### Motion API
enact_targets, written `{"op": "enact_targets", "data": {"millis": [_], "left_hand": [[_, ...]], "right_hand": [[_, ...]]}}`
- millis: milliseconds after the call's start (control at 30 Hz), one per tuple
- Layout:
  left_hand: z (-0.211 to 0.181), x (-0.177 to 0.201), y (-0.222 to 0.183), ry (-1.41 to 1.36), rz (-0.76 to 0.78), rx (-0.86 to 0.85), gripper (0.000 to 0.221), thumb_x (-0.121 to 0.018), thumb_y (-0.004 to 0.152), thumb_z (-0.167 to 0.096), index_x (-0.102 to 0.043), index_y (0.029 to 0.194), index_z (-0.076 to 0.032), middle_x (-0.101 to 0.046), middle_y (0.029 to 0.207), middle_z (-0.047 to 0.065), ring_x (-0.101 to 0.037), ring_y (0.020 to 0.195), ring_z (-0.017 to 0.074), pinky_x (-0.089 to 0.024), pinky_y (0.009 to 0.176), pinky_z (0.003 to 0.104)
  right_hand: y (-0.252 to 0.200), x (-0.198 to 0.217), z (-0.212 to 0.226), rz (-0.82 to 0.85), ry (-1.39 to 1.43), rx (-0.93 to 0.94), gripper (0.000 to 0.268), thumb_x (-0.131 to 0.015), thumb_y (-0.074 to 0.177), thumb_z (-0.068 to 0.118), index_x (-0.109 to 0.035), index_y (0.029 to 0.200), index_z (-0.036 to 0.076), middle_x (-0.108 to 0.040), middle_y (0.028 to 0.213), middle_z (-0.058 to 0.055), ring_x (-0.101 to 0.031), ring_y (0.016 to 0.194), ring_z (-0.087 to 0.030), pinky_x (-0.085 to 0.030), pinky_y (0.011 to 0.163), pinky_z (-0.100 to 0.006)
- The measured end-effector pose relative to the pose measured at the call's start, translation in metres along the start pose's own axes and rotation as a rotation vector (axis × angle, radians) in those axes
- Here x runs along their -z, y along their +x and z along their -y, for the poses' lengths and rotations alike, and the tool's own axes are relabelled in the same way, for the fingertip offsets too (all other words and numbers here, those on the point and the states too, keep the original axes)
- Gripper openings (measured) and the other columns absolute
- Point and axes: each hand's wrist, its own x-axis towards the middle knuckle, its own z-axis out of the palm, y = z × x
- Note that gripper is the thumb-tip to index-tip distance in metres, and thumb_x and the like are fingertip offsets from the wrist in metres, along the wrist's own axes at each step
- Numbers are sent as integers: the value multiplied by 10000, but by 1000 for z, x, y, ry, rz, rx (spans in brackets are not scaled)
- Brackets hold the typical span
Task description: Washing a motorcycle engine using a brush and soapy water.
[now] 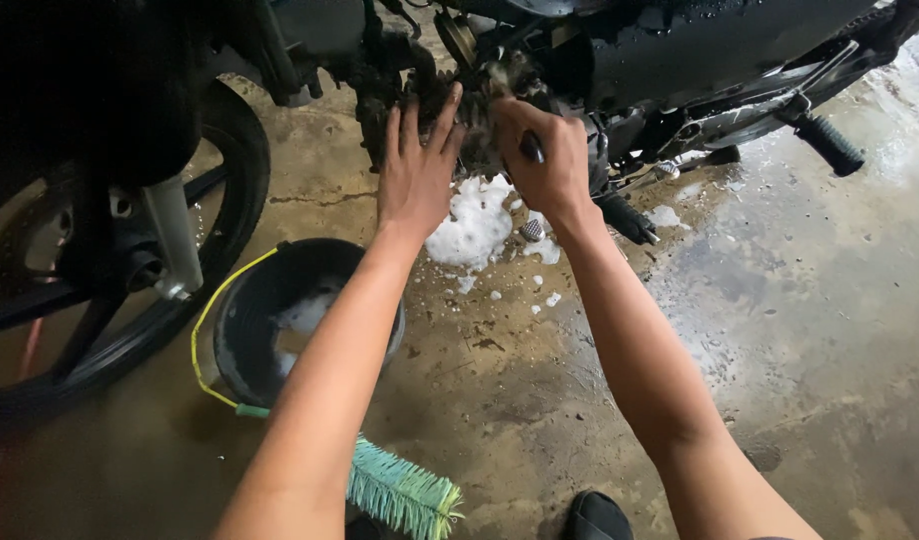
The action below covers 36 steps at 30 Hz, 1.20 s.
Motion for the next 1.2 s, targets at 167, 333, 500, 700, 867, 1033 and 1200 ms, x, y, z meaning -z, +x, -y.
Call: {"op": "enact_targets", "data": {"millis": [167,333,500,700,867,1033,1200], "left_hand": [[0,7,1,0,-25,7,564,-629,897,-116,-635,1460,-148,-75,1768,34,-320,1485,433,-159,1269,553],[-1,5,1,48,-31,4,607,-635,882,-127,-620,1487,-168,-74,1772,40,-324,1485,424,-156,1266,543],[0,10,0,63,-50,13,606,-640,887,-137,-620,1491,-165,-90,1767,36,-336,1462,407,-172,1261,535],[1,12,1,19,-17,1,599,-655,856,-133,-635,1454,-155,-90,1765,48,-324,1473,434,-164,1261,550],[2,11,2,-134,-1,-1,673,-608,829,-57,-562,1500,-82,-98,1748,65,-273,1487,457,-168,1253,572],[7,33,0,-301,-21,-20,663,-573,870,-60,-527,1531,-51,-158,1720,119,-211,1545,358,-206,1237,535],[10,40,-5,-490,-150,-74,351,-605,892,-120,-628,1226,-16,-622,1273,147,-534,1221,332,-405,1060,481]], "right_hand": [[1,-2,-9,-104,-8,99,287,-669,858,-135,-750,1108,-19,-775,937,-138,-709,655,-193,-551,561,-278],[-6,-8,-16,-112,-1,10,296,-695,860,-96,-782,1121,12,-798,859,-94,-662,588,-142,-493,492,-237],[-4,3,7,2,32,-5,230,-666,883,-73,-774,1083,-35,-732,724,-68,-580,534,-108,-443,484,-259],[-12,5,-8,-80,21,100,316,-666,882,-122,-724,1189,-68,-769,1006,-212,-693,697,-236,-534,604,-296],[-13,17,-11,-73,244,-215,251,-625,862,-53,-772,1063,-18,-785,894,-157,-669,675,-178,-567,591,-244],[-11,36,-2,-107,629,-595,164,-617,931,63,-751,1002,2,-765,839,-101,-747,726,-144,-601,630,-206],[-11,40,-6,-51,848,-829,177,-523,982,154,-681,1009,77,-748,898,-76,-757,830,-158,-547,728,-242]]}}
